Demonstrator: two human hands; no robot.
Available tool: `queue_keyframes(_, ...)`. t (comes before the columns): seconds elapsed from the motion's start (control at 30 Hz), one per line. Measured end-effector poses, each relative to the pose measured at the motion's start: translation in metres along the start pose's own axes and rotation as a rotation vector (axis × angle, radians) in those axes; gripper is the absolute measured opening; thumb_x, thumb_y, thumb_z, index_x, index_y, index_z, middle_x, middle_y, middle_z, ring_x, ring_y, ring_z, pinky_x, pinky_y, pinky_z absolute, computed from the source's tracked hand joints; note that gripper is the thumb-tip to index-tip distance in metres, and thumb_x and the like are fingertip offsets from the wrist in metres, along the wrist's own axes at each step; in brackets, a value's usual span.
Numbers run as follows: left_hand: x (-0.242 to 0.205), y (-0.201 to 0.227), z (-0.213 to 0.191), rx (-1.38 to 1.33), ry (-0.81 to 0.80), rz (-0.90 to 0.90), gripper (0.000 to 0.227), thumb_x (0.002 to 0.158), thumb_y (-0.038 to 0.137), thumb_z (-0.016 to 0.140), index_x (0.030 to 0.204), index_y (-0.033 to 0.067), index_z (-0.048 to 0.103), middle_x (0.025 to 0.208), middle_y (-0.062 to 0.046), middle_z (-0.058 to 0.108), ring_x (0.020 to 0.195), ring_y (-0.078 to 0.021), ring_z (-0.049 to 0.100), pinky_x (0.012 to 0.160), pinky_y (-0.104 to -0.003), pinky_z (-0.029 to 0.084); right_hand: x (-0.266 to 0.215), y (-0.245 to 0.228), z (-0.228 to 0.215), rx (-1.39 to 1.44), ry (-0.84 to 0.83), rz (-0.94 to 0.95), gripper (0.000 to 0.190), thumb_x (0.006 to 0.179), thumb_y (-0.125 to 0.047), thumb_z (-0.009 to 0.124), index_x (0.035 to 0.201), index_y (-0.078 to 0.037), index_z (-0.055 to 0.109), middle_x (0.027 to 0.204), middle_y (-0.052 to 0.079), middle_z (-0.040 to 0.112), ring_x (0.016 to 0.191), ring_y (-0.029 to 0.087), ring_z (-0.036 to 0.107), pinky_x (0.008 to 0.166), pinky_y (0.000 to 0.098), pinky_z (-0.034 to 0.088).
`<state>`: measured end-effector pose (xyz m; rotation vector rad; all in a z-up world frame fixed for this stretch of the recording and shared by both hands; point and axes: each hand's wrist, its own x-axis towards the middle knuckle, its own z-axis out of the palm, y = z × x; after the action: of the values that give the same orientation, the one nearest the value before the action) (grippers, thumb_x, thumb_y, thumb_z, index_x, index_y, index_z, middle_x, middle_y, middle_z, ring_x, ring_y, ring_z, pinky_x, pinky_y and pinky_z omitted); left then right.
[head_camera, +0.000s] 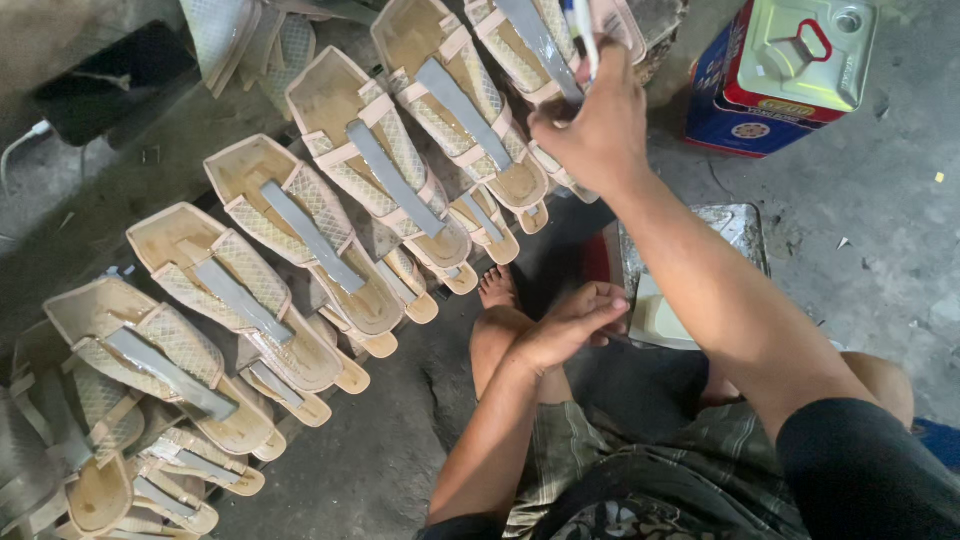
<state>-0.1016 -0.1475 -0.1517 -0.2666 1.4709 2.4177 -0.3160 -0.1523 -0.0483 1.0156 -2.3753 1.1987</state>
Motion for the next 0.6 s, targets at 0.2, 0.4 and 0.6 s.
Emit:
queue_keyframes(0.2,-0.006,0.001,0.001,-0.035,0.009,0.005,0.044,0.101,0.044,0.065,0.124,0.0081,0.056,0.108,0.001,0.063,0.096,-0.0080,0.062,0.078,-0.024,0.050,0.031,0.055,-0.036,-0.187,-0.160,-0.018,0.047,0.090,-0.014,0.078,0.123,0.000,0.048,0.117,0.023,0.062,0.110,0.044,0.063,0.092,0.0512,0.051)
queue_keyframes(0.4,-0.015,0.007,0.001,-0.014,0.088,-0.089,0.045,0.097,0.046,0.065,0.126,0.0124,0.056,0.114,0.003,0.061,0.100,-0.0113,0.063,0.081,-0.030,0.050,0.063,0.082,-0.041,-0.473,-0.394,-0.139,0.049,0.089,-0.020,0.077,0.122,0.004,0.050,0.100,0.028,0.068,0.091,0.048,0.068,0.079,0.0560,0.053)
queue_keyframes(0.6,-0.022,0.005,-0.018,0.045,0.155,-0.081,0.051,0.094,0.051,0.064,0.131,0.0165,0.055,0.128,0.000,0.061,0.112,-0.0182,0.064,0.091,-0.039,0.051,0.067,0.095,-0.055,-0.227,-0.022,-0.193,0.024,0.105,-0.003,0.056,0.126,0.007,0.050,0.089,0.023,0.069,0.084,0.043,0.072,0.069,0.0480,0.055)
